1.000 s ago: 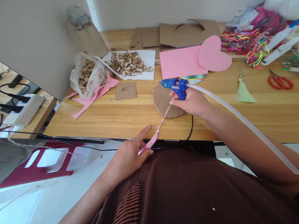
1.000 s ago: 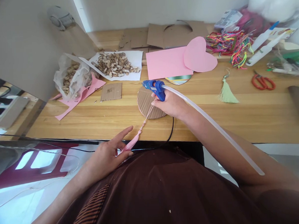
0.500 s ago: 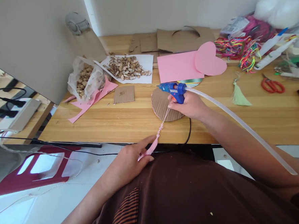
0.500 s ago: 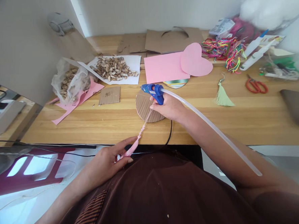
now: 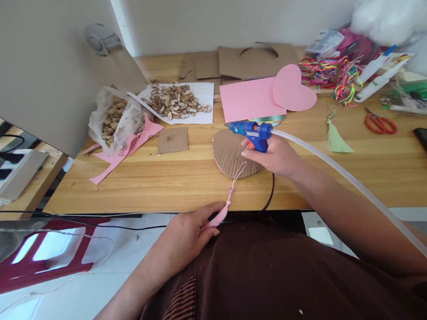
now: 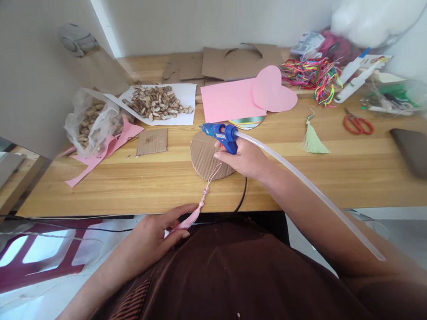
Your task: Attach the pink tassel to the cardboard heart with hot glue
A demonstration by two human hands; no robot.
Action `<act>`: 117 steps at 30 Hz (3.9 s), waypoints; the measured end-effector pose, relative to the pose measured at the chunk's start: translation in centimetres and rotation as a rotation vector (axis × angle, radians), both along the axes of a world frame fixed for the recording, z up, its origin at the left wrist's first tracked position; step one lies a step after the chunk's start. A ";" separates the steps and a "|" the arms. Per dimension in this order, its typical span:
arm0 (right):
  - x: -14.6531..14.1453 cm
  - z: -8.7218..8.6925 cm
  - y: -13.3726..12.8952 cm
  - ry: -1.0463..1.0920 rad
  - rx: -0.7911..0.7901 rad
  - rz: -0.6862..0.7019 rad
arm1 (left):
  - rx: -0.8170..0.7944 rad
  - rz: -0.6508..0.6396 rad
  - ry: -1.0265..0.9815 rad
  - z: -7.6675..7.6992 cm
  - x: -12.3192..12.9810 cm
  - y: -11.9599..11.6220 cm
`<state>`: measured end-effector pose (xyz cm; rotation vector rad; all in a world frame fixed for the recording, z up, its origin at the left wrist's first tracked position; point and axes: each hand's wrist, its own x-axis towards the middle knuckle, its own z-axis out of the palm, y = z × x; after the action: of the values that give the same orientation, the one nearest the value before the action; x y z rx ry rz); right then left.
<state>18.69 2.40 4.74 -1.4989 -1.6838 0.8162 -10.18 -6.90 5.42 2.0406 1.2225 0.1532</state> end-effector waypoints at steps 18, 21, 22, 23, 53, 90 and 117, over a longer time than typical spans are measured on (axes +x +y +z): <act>1.1 0.1 -2.7 0.036 -0.126 -0.024 | 0.682 0.317 0.331 -1.2 -3.1 8.3; 1.3 -0.2 -2.8 0.059 -0.120 -0.016 | 0.864 0.301 0.290 -1.8 -2.6 9.3; 1.4 -0.2 -2.9 0.062 -0.119 -0.015 | 0.904 0.272 0.235 -1.9 -2.2 9.4; 1.5 -0.3 -3.0 0.059 -0.116 -0.017 | 0.919 0.224 0.160 -2.0 -1.8 9.3; 4.3 -0.7 -8.7 -0.198 -0.039 -0.047 | 0.691 0.007 -0.186 -3.8 1.8 8.6; 2.6 0.7 -8.6 0.193 -0.395 -0.085 | 0.579 0.021 -0.388 -3.7 5.0 6.2; 2.0 -0.8 -8.2 0.961 -0.497 -0.149 | -0.738 0.603 -1.114 -1.3 8.6 9.2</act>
<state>20.72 -5.80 3.98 -1.1762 -0.6705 1.6146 -1.56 2.25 4.16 0.6611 0.8787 0.8465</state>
